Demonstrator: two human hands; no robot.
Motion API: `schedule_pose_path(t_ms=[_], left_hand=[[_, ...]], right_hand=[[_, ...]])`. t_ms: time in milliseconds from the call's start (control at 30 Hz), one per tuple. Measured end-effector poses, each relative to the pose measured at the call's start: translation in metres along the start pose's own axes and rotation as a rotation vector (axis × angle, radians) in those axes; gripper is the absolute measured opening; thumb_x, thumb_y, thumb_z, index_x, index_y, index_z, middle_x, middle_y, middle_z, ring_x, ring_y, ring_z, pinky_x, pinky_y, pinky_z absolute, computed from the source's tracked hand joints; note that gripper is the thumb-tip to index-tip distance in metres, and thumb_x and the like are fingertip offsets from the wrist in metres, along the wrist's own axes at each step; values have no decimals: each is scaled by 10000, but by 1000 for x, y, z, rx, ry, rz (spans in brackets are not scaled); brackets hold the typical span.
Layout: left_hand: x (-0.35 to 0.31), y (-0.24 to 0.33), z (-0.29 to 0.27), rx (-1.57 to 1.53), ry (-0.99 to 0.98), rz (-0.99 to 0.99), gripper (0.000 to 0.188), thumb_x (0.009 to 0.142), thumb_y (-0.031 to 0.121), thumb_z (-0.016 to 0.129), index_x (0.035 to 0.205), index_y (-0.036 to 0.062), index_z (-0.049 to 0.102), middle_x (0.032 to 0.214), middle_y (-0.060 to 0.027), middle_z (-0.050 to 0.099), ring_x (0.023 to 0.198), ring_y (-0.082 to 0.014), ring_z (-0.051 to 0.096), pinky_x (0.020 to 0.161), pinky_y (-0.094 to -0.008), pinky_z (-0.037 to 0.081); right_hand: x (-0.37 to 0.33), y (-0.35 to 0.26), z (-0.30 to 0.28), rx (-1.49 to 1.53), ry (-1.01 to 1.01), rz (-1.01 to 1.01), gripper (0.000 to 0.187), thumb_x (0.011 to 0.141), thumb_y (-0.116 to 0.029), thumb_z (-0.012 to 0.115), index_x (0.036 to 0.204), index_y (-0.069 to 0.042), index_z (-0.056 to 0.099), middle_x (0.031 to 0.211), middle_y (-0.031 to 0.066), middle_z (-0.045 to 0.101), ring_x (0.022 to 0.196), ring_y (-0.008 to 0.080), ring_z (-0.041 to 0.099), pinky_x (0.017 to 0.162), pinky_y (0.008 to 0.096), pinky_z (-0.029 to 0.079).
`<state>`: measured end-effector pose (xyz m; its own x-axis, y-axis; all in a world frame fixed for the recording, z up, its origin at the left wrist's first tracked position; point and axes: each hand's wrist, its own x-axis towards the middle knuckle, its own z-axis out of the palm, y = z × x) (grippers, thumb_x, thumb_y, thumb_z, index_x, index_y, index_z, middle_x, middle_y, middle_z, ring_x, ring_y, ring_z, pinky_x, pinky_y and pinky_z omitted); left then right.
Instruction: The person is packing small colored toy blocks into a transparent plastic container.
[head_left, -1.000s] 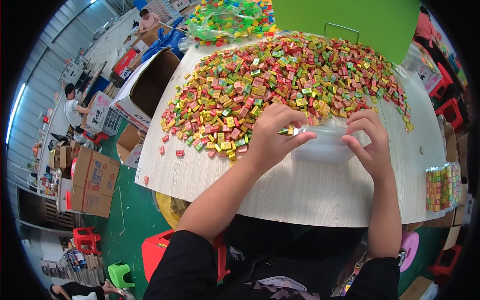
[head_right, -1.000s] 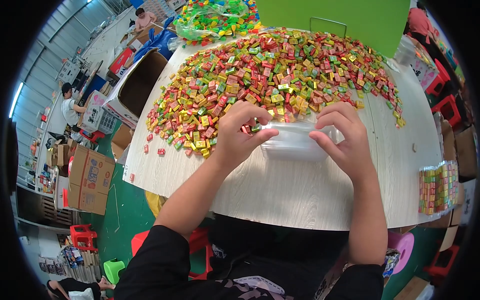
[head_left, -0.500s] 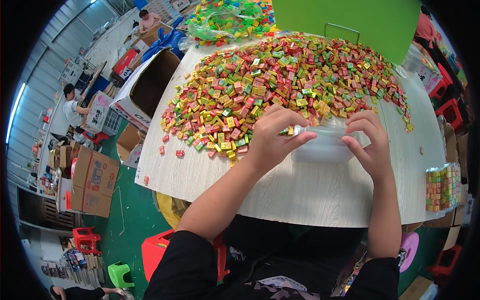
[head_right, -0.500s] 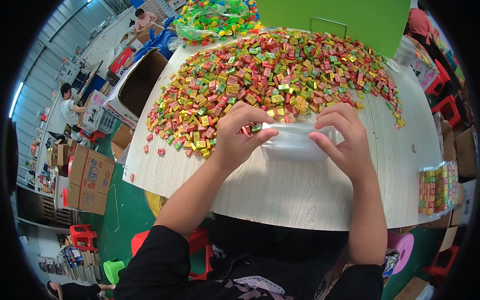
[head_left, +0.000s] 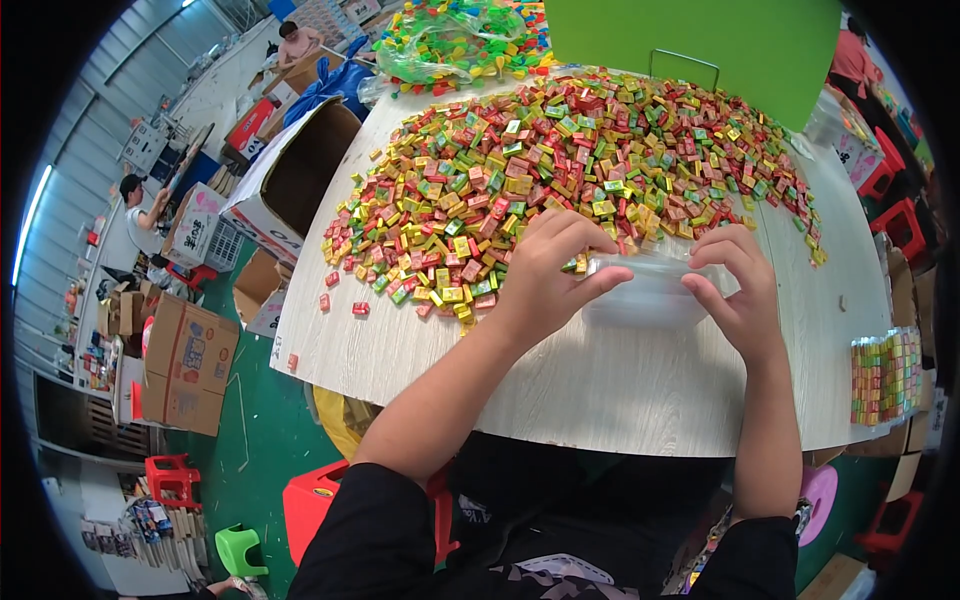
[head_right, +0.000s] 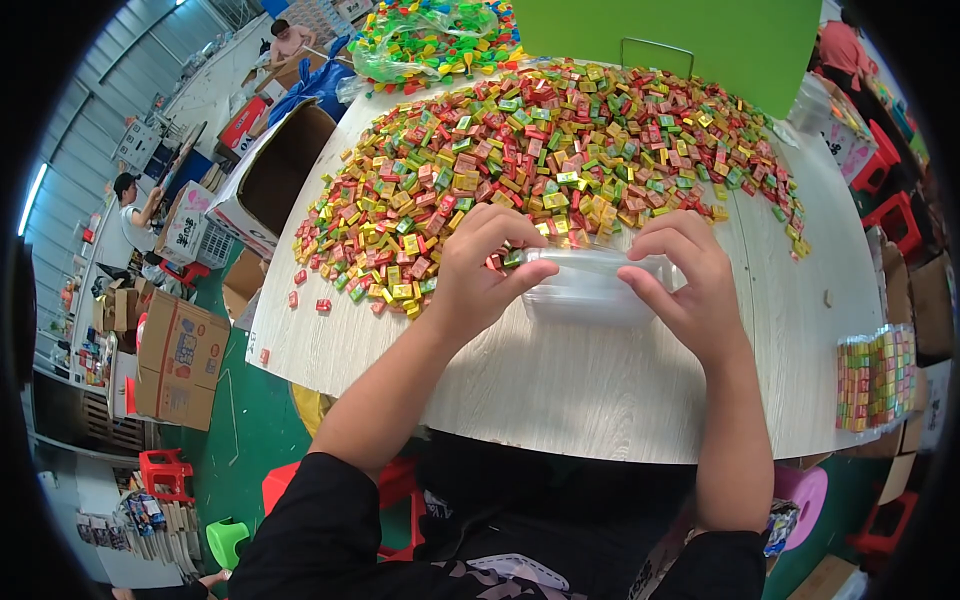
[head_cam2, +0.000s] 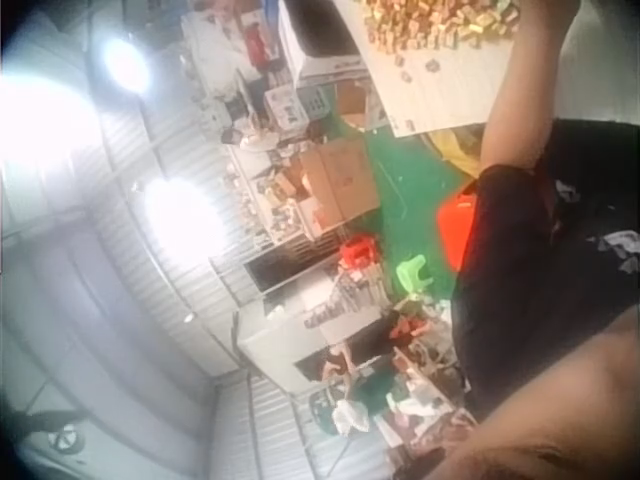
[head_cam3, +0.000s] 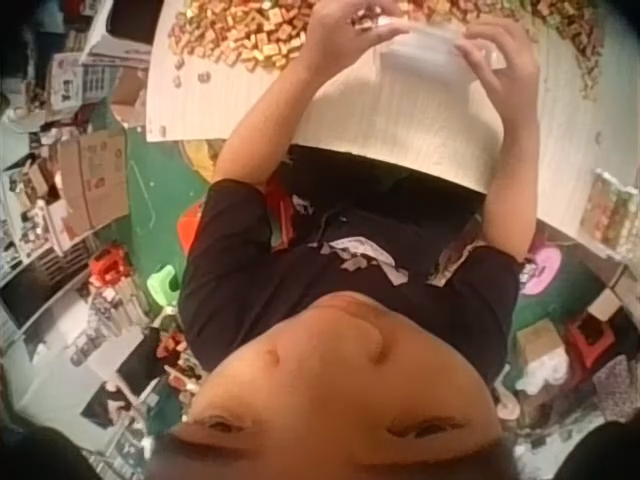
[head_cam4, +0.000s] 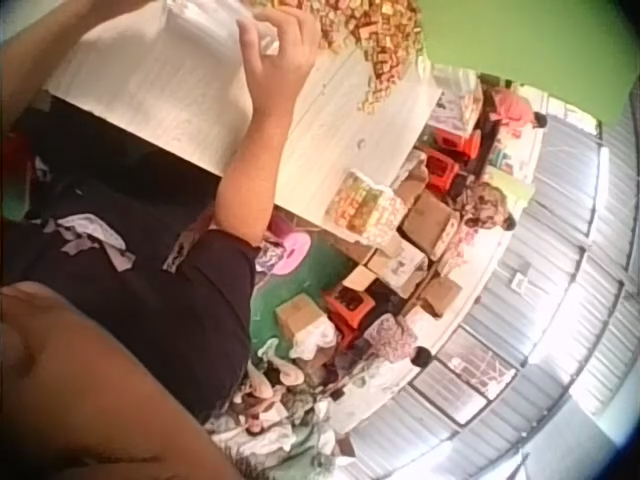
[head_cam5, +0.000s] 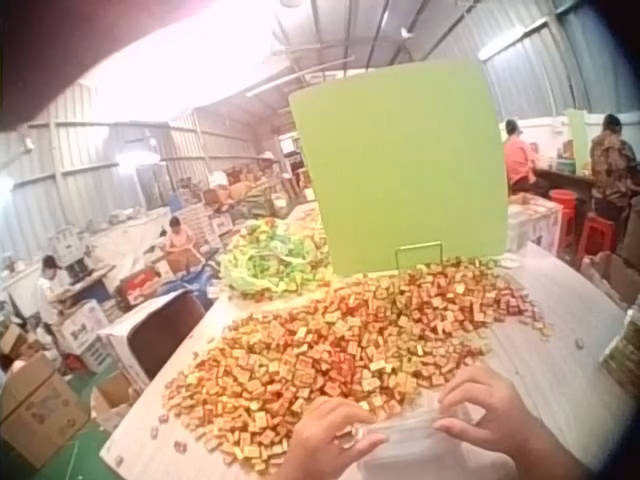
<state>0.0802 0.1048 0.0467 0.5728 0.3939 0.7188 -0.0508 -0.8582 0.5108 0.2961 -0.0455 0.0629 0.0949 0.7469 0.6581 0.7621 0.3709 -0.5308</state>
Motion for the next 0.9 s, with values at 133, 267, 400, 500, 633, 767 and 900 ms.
schedule_pose_path(t_ms=[133, 267, 400, 500, 633, 767, 900], left_hand=[[1, -1, 3, 18, -30, 0, 305, 786, 289, 876, 938, 89, 701, 1002, -73, 699, 989, -283, 643, 898, -418, 485], [-1, -2, 3, 11, -111, 14, 292, 793, 264, 870, 962, 97, 700, 1030, -69, 687, 1013, -277, 633, 909, -408, 484], [-1, 0, 3, 5, -140, 16, 285, 798, 236, 864, 990, 104, 700, 1017, -56, 674, 999, -266, 623, 915, -400, 483], [-1, 0, 3, -13, -131, 13, 286, 797, 225, 866, 998, 106, 702, 1010, -53, 669, 991, -263, 619, 916, -398, 483], [-1, -4, 1, -7, -115, 62, 283, 793, 214, 870, 996, 105, 707, 1009, -57, 676, 1001, -259, 620, 916, -400, 482], [2, -4, -2, -32, -98, 79, 281, 787, 193, 872, 989, 92, 707, 1008, -64, 686, 994, -264, 629, 910, -397, 484], [0, -2, -2, -133, -46, 29, 293, 789, 150, 876, 1001, 68, 691, 985, -74, 697, 939, -251, 650, 838, -373, 521]], right_hand=[[0, -1, 0, 16, -6, 7, 202, 798, -94, 838, 910, -39, 679, 967, 80, 666, 943, 254, 642, 851, 367, 509], [1, -1, -1, 16, -47, 11, 208, 792, -87, 843, 914, -37, 682, 965, 82, 666, 932, 253, 646, 843, 361, 512], [1, 0, -1, 26, -50, 10, 211, 788, -81, 846, 918, -36, 686, 956, 82, 663, 924, 251, 647, 832, 353, 514], [1, -1, -1, 22, -52, 8, 216, 786, -86, 849, 922, -37, 688, 955, 82, 662, 924, 252, 646, 830, 354, 515], [0, -2, 0, 9, -64, 0, 234, 780, -106, 857, 936, -44, 695, 974, 83, 661, 944, 256, 643, 846, 363, 513], [0, 0, -2, 17, -78, 8, 307, 751, -165, 891, 953, -47, 694, 998, 82, 661, 979, 260, 641, 874, 369, 509], [1, 2, -4, 77, -121, 19, 427, 699, -257, 927, 977, -47, 681, 1032, 79, 660, 1009, 263, 641, 905, 374, 506]])
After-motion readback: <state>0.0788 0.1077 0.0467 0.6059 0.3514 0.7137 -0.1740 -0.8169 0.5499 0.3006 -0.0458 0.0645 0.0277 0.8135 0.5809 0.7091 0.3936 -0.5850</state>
